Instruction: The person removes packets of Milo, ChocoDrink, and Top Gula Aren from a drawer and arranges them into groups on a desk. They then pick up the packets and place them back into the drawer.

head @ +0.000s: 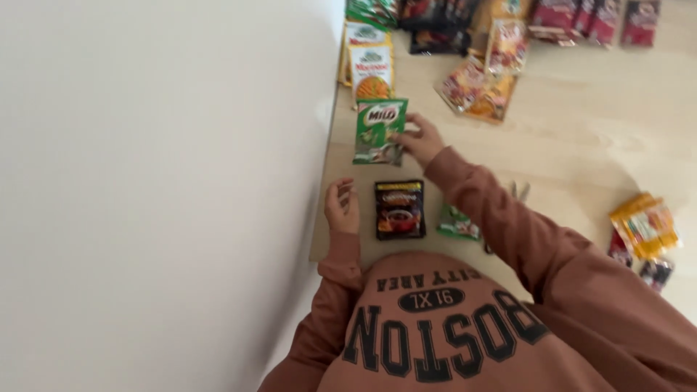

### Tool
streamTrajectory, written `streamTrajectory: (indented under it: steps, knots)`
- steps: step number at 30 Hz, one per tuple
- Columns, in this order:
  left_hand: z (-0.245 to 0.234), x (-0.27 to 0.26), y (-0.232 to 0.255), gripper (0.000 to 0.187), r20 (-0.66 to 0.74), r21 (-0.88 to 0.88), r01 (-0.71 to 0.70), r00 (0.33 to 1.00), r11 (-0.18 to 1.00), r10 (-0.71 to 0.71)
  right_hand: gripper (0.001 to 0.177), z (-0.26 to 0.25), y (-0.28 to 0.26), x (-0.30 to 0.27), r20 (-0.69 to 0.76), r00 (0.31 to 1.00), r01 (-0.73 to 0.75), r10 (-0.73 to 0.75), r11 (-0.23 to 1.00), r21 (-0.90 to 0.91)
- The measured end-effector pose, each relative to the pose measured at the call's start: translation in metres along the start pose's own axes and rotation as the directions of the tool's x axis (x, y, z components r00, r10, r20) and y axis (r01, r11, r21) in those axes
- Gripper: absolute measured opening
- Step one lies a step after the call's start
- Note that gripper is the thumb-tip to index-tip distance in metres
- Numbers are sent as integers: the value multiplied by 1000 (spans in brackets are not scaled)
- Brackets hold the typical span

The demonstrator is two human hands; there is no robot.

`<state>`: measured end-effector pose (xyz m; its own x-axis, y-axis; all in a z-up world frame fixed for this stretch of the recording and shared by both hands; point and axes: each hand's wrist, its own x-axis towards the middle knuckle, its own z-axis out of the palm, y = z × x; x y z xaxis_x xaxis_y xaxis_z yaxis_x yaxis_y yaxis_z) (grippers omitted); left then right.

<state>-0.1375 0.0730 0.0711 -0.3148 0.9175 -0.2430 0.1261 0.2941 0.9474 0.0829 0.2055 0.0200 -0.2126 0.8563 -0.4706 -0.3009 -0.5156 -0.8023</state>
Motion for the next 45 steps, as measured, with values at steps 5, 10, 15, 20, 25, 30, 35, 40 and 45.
streamTrajectory:
  steps: [5,10,15,20,25,30,35,40,45]
  knots:
    - [18,-22,-3,17,118,-31,-36,992,999,39,42,-42,-47,-106,-243,969,-73,41,990,-124]
    - [49,-47,-5,15,294,-110,20,956,994,14,43,-103,2,-196,-364,924,100,-119,992,-71]
    - [80,-69,-15,14,414,-74,-74,905,995,98,42,-148,79,-246,-472,872,146,-130,989,-2]
    - [91,-80,-24,12,476,22,-196,864,980,162,48,-138,82,-239,-423,885,185,-195,981,-63]
    - [75,-86,-35,13,462,199,-187,883,962,76,63,-81,35,-242,-455,794,-109,-403,641,-759]
    - [63,-94,-25,44,208,563,-421,905,711,371,67,-43,13,-250,-160,854,-38,-494,248,-968]
    - [95,-79,-4,96,144,757,-205,979,620,147,88,-21,43,-229,-97,820,-70,-564,69,-995]
    - [112,-64,3,118,98,806,-33,992,591,-78,101,-19,60,-204,-234,822,-197,-519,125,-972]
    - [92,-47,-15,116,75,610,27,993,792,-92,100,-37,70,-201,-238,793,-73,-561,300,-951]
